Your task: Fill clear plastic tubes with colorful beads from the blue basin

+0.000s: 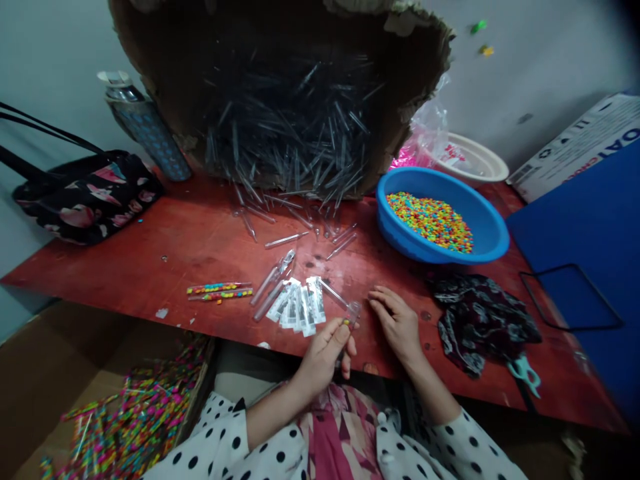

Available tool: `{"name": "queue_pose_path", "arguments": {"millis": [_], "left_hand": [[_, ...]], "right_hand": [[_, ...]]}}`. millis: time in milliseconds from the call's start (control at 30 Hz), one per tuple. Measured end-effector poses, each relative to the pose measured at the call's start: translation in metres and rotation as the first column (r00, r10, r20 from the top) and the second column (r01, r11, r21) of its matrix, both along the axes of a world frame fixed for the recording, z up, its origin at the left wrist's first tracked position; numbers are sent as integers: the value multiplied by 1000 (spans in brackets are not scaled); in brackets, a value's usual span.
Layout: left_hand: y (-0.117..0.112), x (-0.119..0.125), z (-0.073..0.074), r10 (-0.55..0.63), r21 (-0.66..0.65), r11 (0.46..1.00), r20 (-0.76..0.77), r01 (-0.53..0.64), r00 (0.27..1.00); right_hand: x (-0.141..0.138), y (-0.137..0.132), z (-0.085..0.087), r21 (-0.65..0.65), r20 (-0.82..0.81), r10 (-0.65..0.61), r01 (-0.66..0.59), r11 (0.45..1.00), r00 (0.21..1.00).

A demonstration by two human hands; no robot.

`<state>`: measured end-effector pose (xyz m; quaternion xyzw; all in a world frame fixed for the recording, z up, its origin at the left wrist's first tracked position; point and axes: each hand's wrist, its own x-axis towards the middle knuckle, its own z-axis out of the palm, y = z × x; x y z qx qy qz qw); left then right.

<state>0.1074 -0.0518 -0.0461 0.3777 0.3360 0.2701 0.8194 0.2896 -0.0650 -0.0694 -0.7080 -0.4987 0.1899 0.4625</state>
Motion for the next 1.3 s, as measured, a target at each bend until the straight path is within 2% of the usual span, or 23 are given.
{"name": "queue_pose_path", "arguments": {"millis": [67, 133, 200, 267, 300, 367, 667, 867, 967, 1033, 1100, 1167, 1200, 1267, 1300], "left_hand": [[3, 6, 3, -12, -19, 1000, 23, 13, 1000], [6, 12, 4, -32, -36, 999, 36, 33, 999], [8, 18, 4, -55, -54, 997, 50, 58, 997], [10, 24, 4, -56, -68, 996, 65, 60, 996], [10, 26, 4, -47, -73, 996, 71, 52, 996], [12, 30, 6, -28, -74, 997, 77, 34, 997], [15, 40, 15, -16, -183, 982, 107, 36, 994], [17, 41, 12, -12, -144, 989, 99, 26, 995], [18, 42, 14, -28, -126, 991, 91, 39, 995], [17, 42, 17, -69, -132, 988, 76, 79, 995], [16, 41, 20, -106, -141, 984, 53, 113, 993], [16, 39, 20, -124, -133, 983, 19, 126, 992], [16, 36, 18, -130, -123, 984, -3, 129, 991], [16, 29, 11, -144, -88, 986, -57, 139, 988], [16, 25, 6, -154, -68, 987, -89, 148, 984]], "right_hand": [[-3, -4, 8, -11, -127, 34, -36, 999, 991], [-14, -9, 21, -31, -382, 98, -118, 992, 919], [-26, -15, 32, -49, -660, 150, -241, 969, 736], [-36, -17, 37, -28, -835, 154, -321, 947, 529], [-39, -17, 38, -12, -878, 148, -330, 944, 456], [-42, -16, 37, 1, -908, 130, -309, 951, 397], [-32, -6, 42, -9, -915, 73, -201, 980, 396], [-34, 0, 42, -50, -916, 29, -185, 981, 400], [-35, 8, 41, -14, -913, -17, 9, 1000, 407], [-31, 14, 46, 60, -913, -6, 149, 987, 409], [-21, 21, 57, 135, -903, 33, 209, 968, 429], [-1, 28, 75, 204, -863, 67, 224, 953, 501], [13, 31, 87, 237, -819, 72, 221, 946, 569], [45, 37, 115, 289, -637, 55, 171, 942, 769], [63, 40, 129, 295, -478, 32, 126, 947, 878]]}}
